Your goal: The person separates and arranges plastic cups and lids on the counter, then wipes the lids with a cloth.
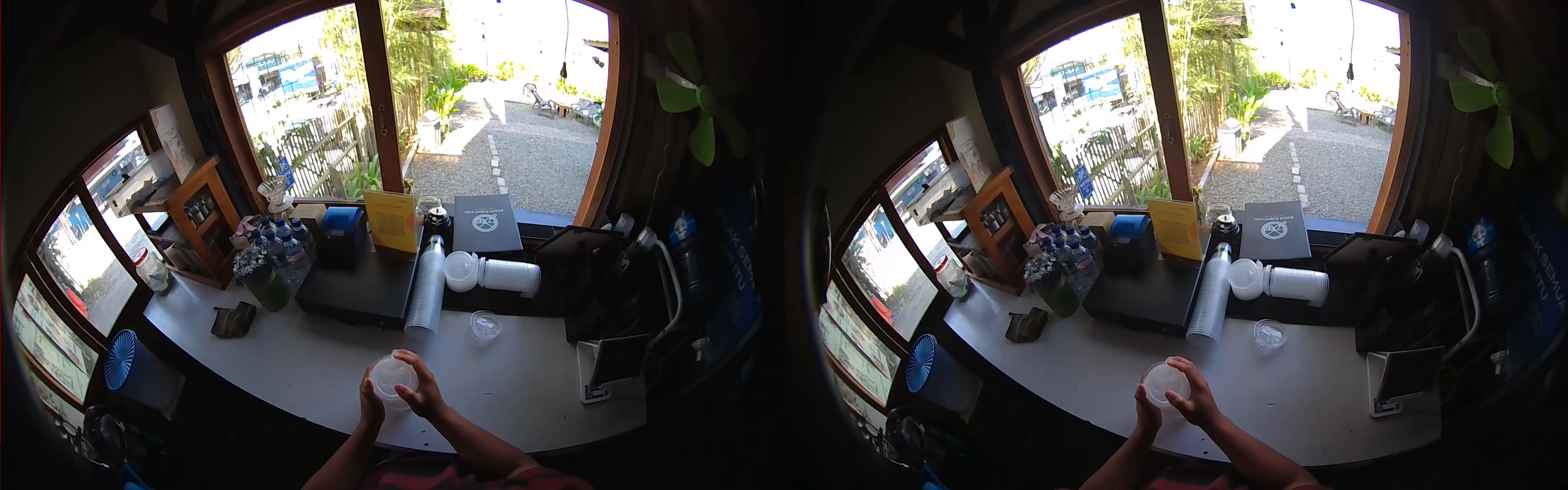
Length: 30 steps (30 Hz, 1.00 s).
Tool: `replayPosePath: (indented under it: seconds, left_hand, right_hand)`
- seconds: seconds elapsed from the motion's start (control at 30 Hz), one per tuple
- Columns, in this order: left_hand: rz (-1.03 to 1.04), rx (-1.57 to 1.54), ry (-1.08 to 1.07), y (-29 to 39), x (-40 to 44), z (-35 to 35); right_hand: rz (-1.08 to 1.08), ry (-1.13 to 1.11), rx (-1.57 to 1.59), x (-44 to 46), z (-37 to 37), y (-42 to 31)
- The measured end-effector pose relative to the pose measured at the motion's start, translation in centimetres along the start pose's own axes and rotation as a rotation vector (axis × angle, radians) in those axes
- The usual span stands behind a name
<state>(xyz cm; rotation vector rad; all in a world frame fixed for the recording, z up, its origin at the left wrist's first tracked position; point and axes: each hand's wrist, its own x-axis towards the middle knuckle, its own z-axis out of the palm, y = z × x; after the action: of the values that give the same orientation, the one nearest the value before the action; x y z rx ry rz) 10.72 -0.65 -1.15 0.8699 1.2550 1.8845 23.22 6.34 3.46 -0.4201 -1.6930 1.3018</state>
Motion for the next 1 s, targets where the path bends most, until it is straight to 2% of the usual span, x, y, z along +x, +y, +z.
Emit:
replayPosePath:
  seconds: [0.1,0.2,0.4,0.53,0.67,0.7,0.77,0.8,0.87,0.9,1.0]
  left_hand:
    - [-0.083,-0.064,0.11,-1.3,-0.3,0.0]
    - [-0.076,-0.102,0.142,-1.4,-0.5,0.7]
    - [-0.069,-0.061,0.146,-1.6,-1.1,0.4]
    - [0.115,0.081,0.018,1.5,-1.0,0.8]
    - [0.217,0.024,0.204,0.4,-1.9,0.6]
    - [0.247,0.073,0.25,0.5,-2.2,0.5]
    - [0.306,0.176,0.341,0.8,-3.0,0.7]
    - [0.339,0.232,0.381,0.5,-3.6,0.3]
    - [0.407,0.298,0.428,1.8,-4.4,1.2]
    - [0.44,0.334,0.452,2.6,-4.8,1.7]
    - [0.565,0.422,0.435,3.9,-5.6,3.1]
  right_hand:
    - [0.004,0.006,0.003,0.1,-0.1,-0.1]
    - [0.081,0.0,0.08,0.2,-0.1,0.0]
    - [0.041,-0.06,0.06,0.1,-0.9,-0.4]
    - [-0.001,-0.084,-0.066,-0.6,-1.5,-0.2]
    - [-0.056,0.104,-0.025,-1.4,-4.5,0.6]
    - [-0.051,0.215,-0.078,-1.3,-6.0,1.4]
    - [-0.081,0.419,-0.44,-1.0,-10.2,4.1]
    - [-0.025,0.501,-0.671,-1.0,-12.3,4.5]
    - [0.101,0.475,-1.049,-1.5,-16.2,7.1]
    - [0.234,0.412,-1.139,-1.6,-17.8,8.1]
    - [0.317,0.238,-1.123,-2.2,-20.3,9.4]
